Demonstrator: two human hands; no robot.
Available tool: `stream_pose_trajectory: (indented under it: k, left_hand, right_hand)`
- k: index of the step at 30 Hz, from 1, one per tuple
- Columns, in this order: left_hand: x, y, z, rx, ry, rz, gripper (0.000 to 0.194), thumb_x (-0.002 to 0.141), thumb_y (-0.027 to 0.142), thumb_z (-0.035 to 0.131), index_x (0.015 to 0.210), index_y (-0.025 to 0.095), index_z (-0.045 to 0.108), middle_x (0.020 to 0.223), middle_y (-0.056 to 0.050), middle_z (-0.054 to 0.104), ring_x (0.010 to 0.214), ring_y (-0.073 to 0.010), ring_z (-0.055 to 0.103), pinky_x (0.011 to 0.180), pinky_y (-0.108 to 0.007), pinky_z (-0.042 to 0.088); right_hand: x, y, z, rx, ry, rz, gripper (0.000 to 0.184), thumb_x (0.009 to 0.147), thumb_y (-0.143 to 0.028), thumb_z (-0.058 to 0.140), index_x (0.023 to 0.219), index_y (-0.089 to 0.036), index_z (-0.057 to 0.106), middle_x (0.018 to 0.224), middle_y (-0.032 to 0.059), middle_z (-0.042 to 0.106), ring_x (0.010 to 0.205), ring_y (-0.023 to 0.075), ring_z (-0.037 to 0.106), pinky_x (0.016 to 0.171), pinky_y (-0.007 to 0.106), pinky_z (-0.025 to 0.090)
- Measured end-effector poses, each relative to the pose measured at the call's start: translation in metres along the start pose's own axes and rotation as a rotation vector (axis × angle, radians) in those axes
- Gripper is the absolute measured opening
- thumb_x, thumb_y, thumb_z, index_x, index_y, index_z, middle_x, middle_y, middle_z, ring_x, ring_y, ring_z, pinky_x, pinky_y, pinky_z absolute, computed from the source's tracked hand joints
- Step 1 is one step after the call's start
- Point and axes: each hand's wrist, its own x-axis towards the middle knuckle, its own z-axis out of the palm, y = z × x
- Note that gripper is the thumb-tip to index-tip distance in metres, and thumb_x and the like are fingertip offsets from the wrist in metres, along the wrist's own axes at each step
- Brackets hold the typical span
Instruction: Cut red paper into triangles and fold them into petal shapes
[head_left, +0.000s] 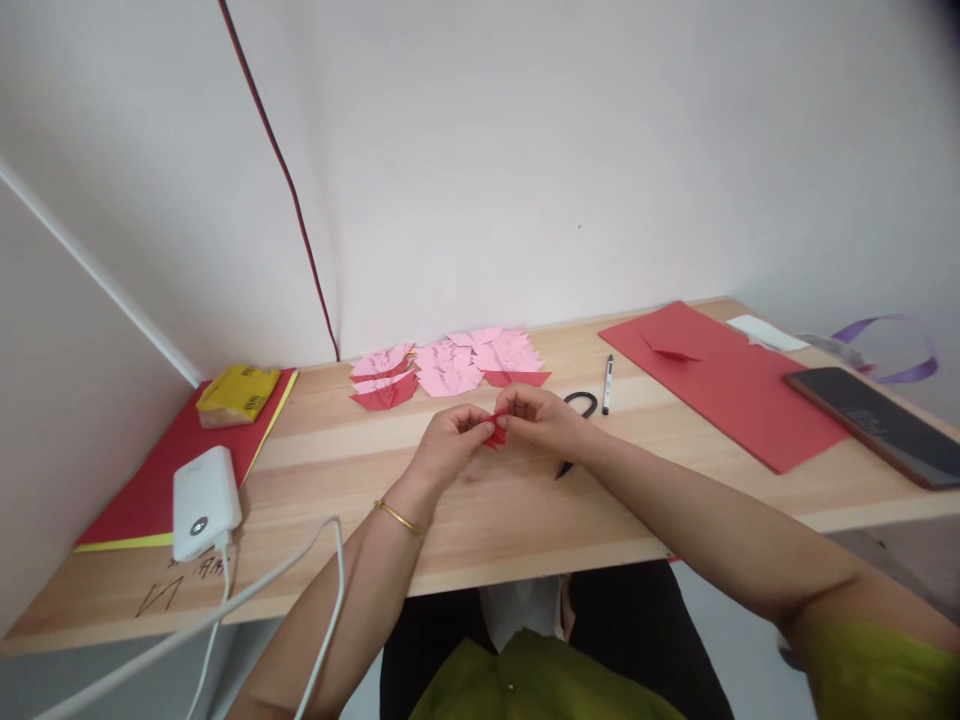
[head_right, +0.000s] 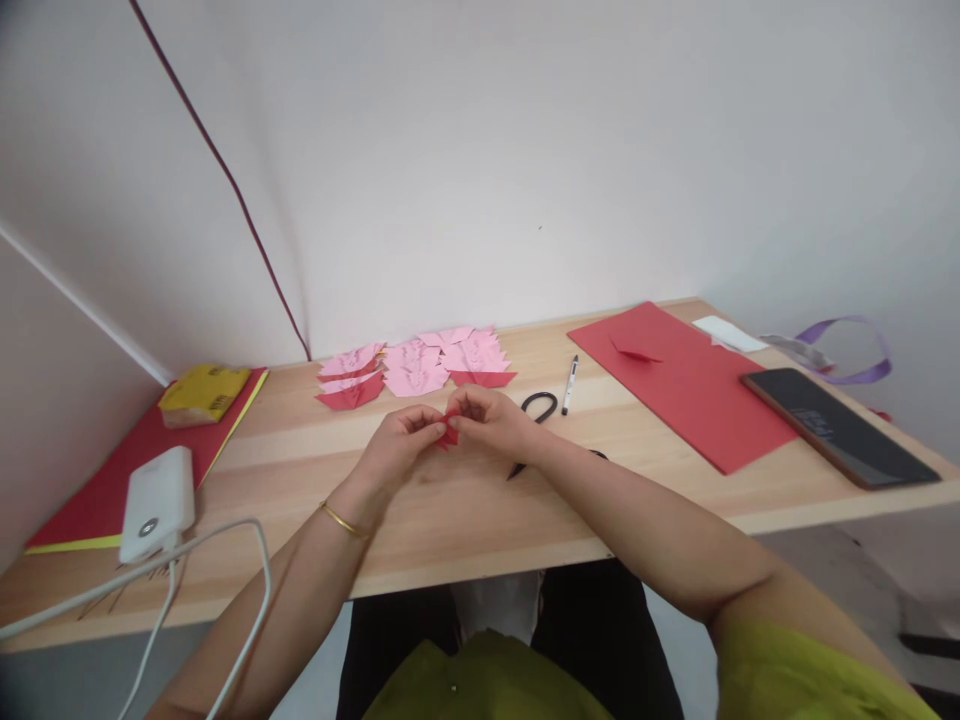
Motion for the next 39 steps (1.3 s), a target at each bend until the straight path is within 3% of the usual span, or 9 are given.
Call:
stream_pose_trajectory:
  k: [6, 12, 20, 25, 29, 33, 39]
  left_hand:
    - [-0.002, 0.006, 0.003, -0.061, 0.03, -0.008, 0.01, 0.068, 0.024, 0.064, 0.07, 0.014, 0.064, 0.063, -0.001, 0.066, 0.061, -0.0132, 0.06, 0.066, -0.027, 0.048]
    - [-0.001, 0.007, 0.001, -0.014, 0.065, -0.012, 0.01, 0.068, 0.02, 0.058, 0.07, 0.015, 0.065, 0.064, -0.001, 0.066, 0.061, -0.0126, 0.058, 0.062, -0.025, 0.045]
    - [-0.003, 0.007, 0.0, 0.137, 0.016, 0.054, 0.022, 0.076, 0.036, 0.06, 0.074, 0.014, 0.064, 0.068, -0.003, 0.066, 0.063, -0.0133, 0.059, 0.063, -0.026, 0.046]
    - [-0.007, 0.013, 0.001, 0.333, 0.082, 0.18, 0.022, 0.081, 0.034, 0.054, 0.07, 0.017, 0.061, 0.068, -0.002, 0.064, 0.064, -0.0134, 0.059, 0.062, -0.025, 0.046]
    - [-0.008, 0.016, 0.001, 0.562, 0.109, 0.335, 0.019, 0.082, 0.028, 0.052, 0.068, 0.018, 0.062, 0.071, -0.002, 0.064, 0.073, -0.0148, 0.058, 0.07, -0.026, 0.045]
    - [-0.009, 0.017, 0.002, 0.622, 0.066, 0.377, 0.017, 0.081, 0.024, 0.051, 0.068, 0.019, 0.061, 0.072, -0.002, 0.063, 0.076, -0.0153, 0.057, 0.073, -0.027, 0.043]
    - [-0.01, 0.023, -0.001, 0.491, -0.054, 0.355, 0.017, 0.083, 0.026, 0.051, 0.07, 0.018, 0.059, 0.075, -0.003, 0.062, 0.076, -0.0146, 0.057, 0.071, -0.025, 0.044]
  right_hand:
    - [-0.001, -0.002, -0.002, -0.01, -0.052, -0.031, 0.016, 0.083, -0.032, 0.058, 0.082, -0.017, 0.057, 0.078, 0.002, 0.059, 0.073, 0.0121, 0.056, 0.069, 0.027, 0.046]
    - [0.0, -0.005, -0.005, -0.133, -0.048, -0.055, 0.006, 0.082, -0.02, 0.054, 0.08, -0.017, 0.059, 0.08, 0.0015, 0.058, 0.073, 0.0112, 0.054, 0.069, 0.025, 0.044]
    - [-0.001, -0.01, -0.005, -0.179, -0.055, -0.045, 0.005, 0.079, -0.02, 0.055, 0.081, -0.017, 0.057, 0.079, 0.0018, 0.058, 0.073, 0.0118, 0.054, 0.069, 0.026, 0.044]
    - [-0.002, -0.017, -0.003, -0.131, -0.004, 0.105, 0.017, 0.084, -0.028, 0.051, 0.096, -0.017, 0.054, 0.074, -0.0007, 0.058, 0.068, 0.0106, 0.055, 0.065, 0.025, 0.046]
    - [-0.001, -0.015, -0.001, -0.162, -0.041, 0.056, 0.016, 0.083, -0.033, 0.055, 0.082, -0.017, 0.054, 0.075, 0.0009, 0.06, 0.07, 0.0121, 0.057, 0.066, 0.026, 0.046]
    - [-0.002, -0.011, -0.002, -0.232, -0.035, 0.015, 0.017, 0.084, -0.032, 0.055, 0.077, -0.017, 0.054, 0.073, 0.0013, 0.059, 0.067, 0.0122, 0.055, 0.063, 0.025, 0.044]
    - [-0.004, -0.016, -0.005, -0.201, -0.118, -0.031, 0.019, 0.087, -0.034, 0.052, 0.08, -0.017, 0.056, 0.076, 0.0009, 0.058, 0.071, 0.012, 0.054, 0.068, 0.025, 0.044]
